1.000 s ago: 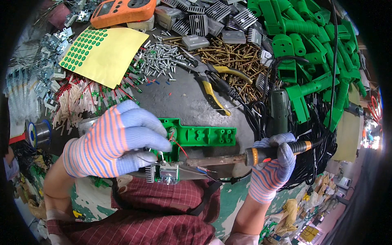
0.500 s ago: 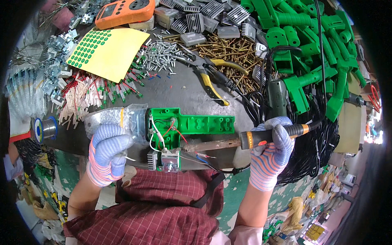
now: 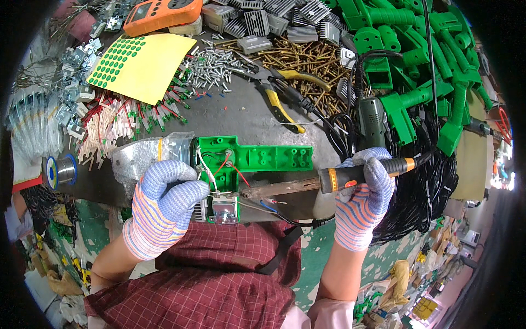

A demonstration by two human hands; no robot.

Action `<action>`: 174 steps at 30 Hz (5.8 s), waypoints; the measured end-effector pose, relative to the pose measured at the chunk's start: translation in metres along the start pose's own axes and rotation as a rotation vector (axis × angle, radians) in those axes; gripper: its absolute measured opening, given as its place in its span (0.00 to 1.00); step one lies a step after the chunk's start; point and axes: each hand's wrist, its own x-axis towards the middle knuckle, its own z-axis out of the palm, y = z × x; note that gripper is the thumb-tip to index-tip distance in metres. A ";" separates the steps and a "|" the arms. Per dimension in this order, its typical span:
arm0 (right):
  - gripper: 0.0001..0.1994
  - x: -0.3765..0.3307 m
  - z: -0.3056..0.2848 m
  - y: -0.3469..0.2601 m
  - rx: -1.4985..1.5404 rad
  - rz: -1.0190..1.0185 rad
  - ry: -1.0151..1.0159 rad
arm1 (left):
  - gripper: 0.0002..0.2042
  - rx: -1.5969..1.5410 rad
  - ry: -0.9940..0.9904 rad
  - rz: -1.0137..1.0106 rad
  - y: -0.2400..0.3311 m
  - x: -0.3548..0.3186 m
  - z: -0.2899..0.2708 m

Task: Soldering internal wiring and electronic components inside a green plastic housing for a device like a glue gun.

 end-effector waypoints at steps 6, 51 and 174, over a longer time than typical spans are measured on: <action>0.10 0.001 -0.004 0.002 0.008 0.003 -0.049 | 0.08 0.045 -0.035 -0.058 0.001 0.004 -0.001; 0.07 -0.001 -0.006 -0.001 0.002 0.003 -0.120 | 0.10 0.214 -0.080 0.084 0.005 0.015 -0.008; 0.16 0.160 0.196 0.033 -1.001 -1.358 -0.547 | 0.21 -0.279 -1.079 0.080 -0.035 0.126 -0.007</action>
